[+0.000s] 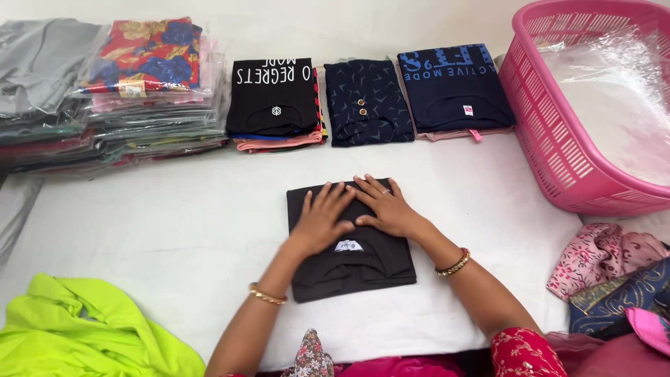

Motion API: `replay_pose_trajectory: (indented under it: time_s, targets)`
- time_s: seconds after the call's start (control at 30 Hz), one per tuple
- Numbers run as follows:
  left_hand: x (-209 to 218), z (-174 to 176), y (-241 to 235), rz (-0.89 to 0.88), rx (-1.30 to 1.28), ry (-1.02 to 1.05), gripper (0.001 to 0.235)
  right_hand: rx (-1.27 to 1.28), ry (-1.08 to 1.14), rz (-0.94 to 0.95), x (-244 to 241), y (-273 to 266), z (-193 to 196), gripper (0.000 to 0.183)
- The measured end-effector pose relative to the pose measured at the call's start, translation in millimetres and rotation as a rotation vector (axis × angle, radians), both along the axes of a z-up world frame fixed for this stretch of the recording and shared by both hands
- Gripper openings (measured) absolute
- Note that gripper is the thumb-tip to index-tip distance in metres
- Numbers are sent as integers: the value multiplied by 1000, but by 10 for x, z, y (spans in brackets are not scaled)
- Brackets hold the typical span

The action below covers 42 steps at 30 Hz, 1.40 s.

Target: The person folds a black t-shirt and a black long-sleeved top on a white surface, placing them in a stack. They then fold a red long-sleeved top. The person uses their hands to smooth and align the garments during the process.

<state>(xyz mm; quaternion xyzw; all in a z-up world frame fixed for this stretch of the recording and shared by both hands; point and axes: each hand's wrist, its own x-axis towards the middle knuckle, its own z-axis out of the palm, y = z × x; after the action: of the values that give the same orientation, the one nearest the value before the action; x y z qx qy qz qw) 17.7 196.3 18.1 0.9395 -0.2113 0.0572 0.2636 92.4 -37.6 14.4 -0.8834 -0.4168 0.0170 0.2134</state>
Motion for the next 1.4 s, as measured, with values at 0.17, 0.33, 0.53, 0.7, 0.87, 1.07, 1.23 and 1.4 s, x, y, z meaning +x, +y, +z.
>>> replay_pose_trajectory:
  time_s: [0.17, 0.33, 0.53, 0.7, 0.87, 1.07, 1.23, 1.4]
  targets:
    - [-83, -143, -181, 29, 345, 139, 87, -360, 84, -178, 77, -128, -218, 84]
    - [-58, -180, -162, 53, 334, 24, 87, -209, 20, -196, 124, -155, -266, 87]
    - [-84, -195, -150, 49, 307, 0, 88, -229, 73, -183, 118, -150, -201, 88]
    - [-59, -169, -149, 51, 316, 5, 88, -234, 50, -173, 145, -159, -243, 89]
    - [-59, -147, -153, 49, 319, 28, 87, -215, 37, -170, 146, -159, -234, 88]
    - [-71, -76, -112, 50, 316, 42, 85, -178, 37, -192, 146, -181, -263, 87]
    - [-400, 137, 336, -177, -29, 256, 65, -183, 153, -121, -80, -312, 151, 89]
    - [-1137, 419, 523, -98, 83, 314, 75, -256, 105, 97, -848, -496, 650, 78]
